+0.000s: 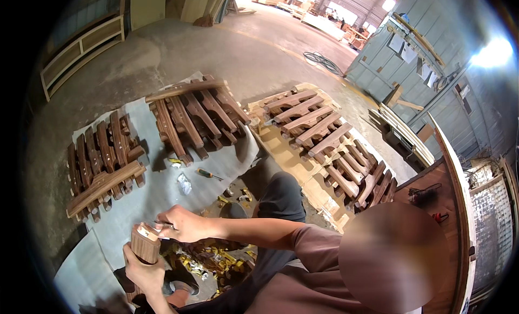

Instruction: The person sands and scrapes the surfaces and edges of wooden furniture components using a small hand tool while sitting on the floor among several stacks of similar wooden parts.

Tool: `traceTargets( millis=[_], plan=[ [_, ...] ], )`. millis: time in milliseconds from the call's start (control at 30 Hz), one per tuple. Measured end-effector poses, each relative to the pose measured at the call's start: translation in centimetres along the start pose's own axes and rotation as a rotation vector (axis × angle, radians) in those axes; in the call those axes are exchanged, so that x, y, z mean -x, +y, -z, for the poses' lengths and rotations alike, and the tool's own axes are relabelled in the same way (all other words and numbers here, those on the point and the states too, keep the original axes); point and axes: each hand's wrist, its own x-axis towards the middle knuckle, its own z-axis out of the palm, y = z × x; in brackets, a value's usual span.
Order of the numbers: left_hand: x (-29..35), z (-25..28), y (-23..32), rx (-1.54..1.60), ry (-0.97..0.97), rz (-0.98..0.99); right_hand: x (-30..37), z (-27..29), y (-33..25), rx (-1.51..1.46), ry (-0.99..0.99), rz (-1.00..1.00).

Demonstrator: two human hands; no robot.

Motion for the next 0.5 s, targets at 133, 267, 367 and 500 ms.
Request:
traceTargets(
  millis=[133, 267, 367, 500],
  plan=[
    [-0.4, 1.0, -0.4, 0.039, 0.005, -0.07, -1.7, -1.1, 1.6, -0.012, 0.072, 0.15],
    [-0.1, 0.7, -0.9, 0.082, -0.292, -0.022, -4.7, 2.3, 3.2, 0.557, -0.013, 0.328],
    [-3.1, -1.4, 1.3, -0.146, -0.399, -0.057, -6.0, 6.1, 1.4, 0.38, 0.231, 0.136],
    [-3.2, -0.3, -0.5, -0.127, -0.368, 0.009, -5.5, 7.1, -5.3, -0.034, 0.592, 0.012]
  ],
)
